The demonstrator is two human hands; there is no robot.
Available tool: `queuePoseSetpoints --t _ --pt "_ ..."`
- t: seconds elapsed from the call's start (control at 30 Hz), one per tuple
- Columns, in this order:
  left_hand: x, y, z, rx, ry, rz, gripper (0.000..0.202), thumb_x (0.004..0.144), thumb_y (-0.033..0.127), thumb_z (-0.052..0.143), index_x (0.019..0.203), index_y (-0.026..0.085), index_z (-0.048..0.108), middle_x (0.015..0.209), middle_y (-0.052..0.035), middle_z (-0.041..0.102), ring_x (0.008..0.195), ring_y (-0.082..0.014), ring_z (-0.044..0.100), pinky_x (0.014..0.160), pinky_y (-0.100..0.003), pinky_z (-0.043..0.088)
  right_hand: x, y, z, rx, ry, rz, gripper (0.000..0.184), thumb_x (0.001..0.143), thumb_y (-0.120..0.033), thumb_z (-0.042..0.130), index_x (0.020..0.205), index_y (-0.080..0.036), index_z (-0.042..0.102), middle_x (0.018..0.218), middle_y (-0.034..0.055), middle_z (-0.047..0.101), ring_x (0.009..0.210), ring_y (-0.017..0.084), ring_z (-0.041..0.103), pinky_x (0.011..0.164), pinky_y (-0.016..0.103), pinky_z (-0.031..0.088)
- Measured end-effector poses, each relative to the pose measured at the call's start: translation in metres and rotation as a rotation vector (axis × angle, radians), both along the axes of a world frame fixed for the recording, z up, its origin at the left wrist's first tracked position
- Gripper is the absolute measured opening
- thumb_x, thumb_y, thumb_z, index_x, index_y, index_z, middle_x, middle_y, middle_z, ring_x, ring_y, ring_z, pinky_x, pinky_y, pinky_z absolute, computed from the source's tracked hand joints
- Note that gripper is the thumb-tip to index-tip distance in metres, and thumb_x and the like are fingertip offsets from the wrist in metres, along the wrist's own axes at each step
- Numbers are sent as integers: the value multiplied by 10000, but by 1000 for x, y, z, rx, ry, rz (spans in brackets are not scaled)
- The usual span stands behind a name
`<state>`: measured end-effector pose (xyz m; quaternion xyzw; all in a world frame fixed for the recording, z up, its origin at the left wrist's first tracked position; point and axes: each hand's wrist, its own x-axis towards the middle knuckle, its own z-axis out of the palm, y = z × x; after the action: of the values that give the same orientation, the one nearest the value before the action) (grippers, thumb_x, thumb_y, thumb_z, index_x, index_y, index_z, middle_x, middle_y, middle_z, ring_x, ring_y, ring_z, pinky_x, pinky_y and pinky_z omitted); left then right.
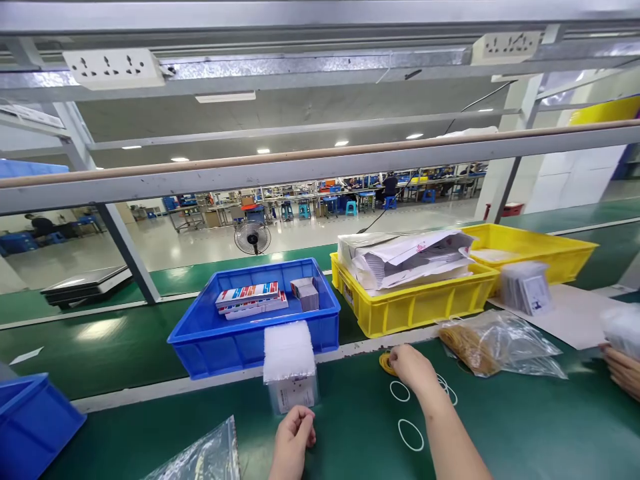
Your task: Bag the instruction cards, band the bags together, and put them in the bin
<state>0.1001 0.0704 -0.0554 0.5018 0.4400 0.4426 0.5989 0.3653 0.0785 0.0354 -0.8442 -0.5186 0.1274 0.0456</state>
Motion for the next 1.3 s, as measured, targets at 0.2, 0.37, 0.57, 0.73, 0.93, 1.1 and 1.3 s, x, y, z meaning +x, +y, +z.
queuePoseSetpoints --t 0.2,0.37,0.57,0.73,0.93,1.1,1.3 --pt "-4 1 9 -61 2 33 359 586 500 637 691 163 567 555 14 495 554 -123 485 483 -208 361 -1 9 -29 -43 -98 -24 253 870 -287 511 1099 -181 535 1137 63 553 940 186 570 787 394 480" --pt "-5 2 13 -69 -17 63 317 614 447 635 732 160 576 600 -8 530 602 -138 520 492 -210 393 4 11 -42 16 -111 13 242 875 -288 502 1093 -191 540 1138 62 554 934 180 571 789 387 480" --pt "-5 -4 19 -57 -9 60 269 643 411 613 712 155 572 601 1 520 591 -123 518 497 -201 382 9 10 -39 153 -40 83 236 865 -299 515 1063 -177 552 1109 56 564 935 186 566 795 396 467" --pt "-6 -5 20 -64 -21 31 283 638 419 619 715 154 560 584 13 502 583 -119 507 507 -203 371 13 9 -24 246 89 82 185 848 -301 535 946 -153 585 1031 38 586 934 192 558 805 394 448" --pt "-5 -5 21 -62 -29 37 307 632 441 620 716 152 562 582 12 505 576 -120 505 511 -209 369 10 7 -24 233 406 1 187 860 -303 523 909 -136 592 886 8 622 748 143 603 671 317 498" --pt "-5 -6 24 -62 -11 21 294 644 435 608 718 155 559 579 14 502 573 -120 503 518 -210 365 -3 11 -29 211 681 -67 196 876 -295 503 964 -136 575 915 23 620 759 136 608 664 314 508" --pt "-6 -7 23 -48 -1 7 280 654 430 600 704 158 556 577 14 506 565 -118 501 519 -210 369 -18 17 -32 100 817 -166 238 875 -301 503 1063 -164 548 1044 50 592 839 158 599 715 349 506"
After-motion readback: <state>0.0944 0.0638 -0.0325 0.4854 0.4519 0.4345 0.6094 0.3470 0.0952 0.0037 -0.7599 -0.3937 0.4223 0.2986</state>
